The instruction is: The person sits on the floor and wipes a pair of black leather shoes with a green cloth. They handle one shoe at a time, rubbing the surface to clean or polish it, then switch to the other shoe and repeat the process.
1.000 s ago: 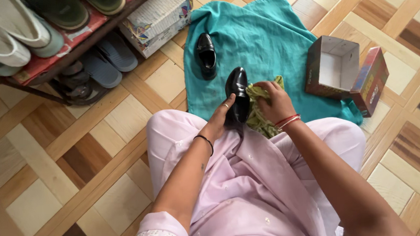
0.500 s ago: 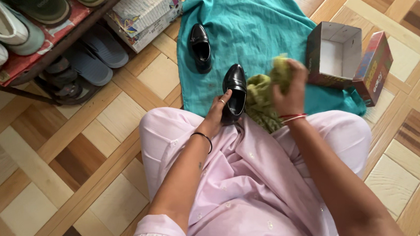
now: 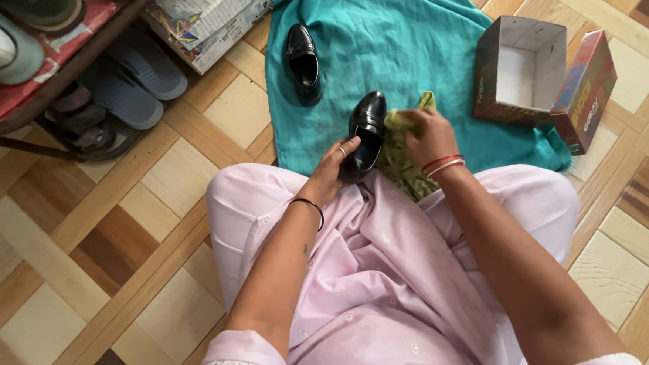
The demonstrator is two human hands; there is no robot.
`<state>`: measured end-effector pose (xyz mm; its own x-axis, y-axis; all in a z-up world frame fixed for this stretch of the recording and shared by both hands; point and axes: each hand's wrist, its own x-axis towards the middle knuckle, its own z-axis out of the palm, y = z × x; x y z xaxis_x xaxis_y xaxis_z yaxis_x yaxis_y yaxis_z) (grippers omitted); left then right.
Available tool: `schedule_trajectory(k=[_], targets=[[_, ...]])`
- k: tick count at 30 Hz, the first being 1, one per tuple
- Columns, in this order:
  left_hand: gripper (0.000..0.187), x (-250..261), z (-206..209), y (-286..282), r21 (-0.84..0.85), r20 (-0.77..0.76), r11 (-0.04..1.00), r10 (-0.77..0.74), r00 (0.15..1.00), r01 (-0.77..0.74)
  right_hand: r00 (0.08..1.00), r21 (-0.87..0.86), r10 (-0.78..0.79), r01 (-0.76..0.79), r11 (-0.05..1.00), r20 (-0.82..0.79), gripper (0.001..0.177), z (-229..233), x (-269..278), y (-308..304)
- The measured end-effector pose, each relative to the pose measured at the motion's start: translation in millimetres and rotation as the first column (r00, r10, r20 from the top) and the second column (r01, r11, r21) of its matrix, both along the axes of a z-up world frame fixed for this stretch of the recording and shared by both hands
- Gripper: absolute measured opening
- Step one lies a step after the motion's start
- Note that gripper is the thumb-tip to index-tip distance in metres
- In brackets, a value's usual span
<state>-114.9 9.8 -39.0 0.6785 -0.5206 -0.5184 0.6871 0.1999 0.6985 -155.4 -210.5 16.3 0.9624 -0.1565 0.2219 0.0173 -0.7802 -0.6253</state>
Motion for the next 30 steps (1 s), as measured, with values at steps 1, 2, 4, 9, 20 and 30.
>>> schedule_trajectory(k=[1,2,4,9,20,30], targets=[[0.064,0,0,0,0.007,0.006,1.000,-0.011,1.000,0.011,0.997,0.000,-0.043,0.043,0.999,0.056,0.048,5,-1,2],[0.065,-1,1,0,0.013,0.010,1.000,-0.023,1.000,0.023,0.992,0.016,0.036,-0.038,0.999,0.117,0.051,12,-3,5],[0.065,-2,2,0,0.021,0.017,0.999,-0.037,0.999,0.036,0.952,0.032,0.190,-0.203,0.979,0.240,0.055,22,-6,16],[0.060,-3,0,2,0.049,-0.016,0.998,-0.027,1.000,0.028,0.967,-0.053,0.150,-0.142,0.988,0.207,0.059,24,-1,24],[0.049,-3,-6,2,-0.106,-0.020,0.994,0.018,1.000,-0.020,0.941,0.007,0.245,-0.254,0.967,0.233,0.059,20,-4,21],[0.052,-12,1,0,-0.085,0.139,0.995,-0.036,0.990,0.048,0.921,-0.136,0.297,-0.270,0.953,0.252,0.053,25,-8,26]])
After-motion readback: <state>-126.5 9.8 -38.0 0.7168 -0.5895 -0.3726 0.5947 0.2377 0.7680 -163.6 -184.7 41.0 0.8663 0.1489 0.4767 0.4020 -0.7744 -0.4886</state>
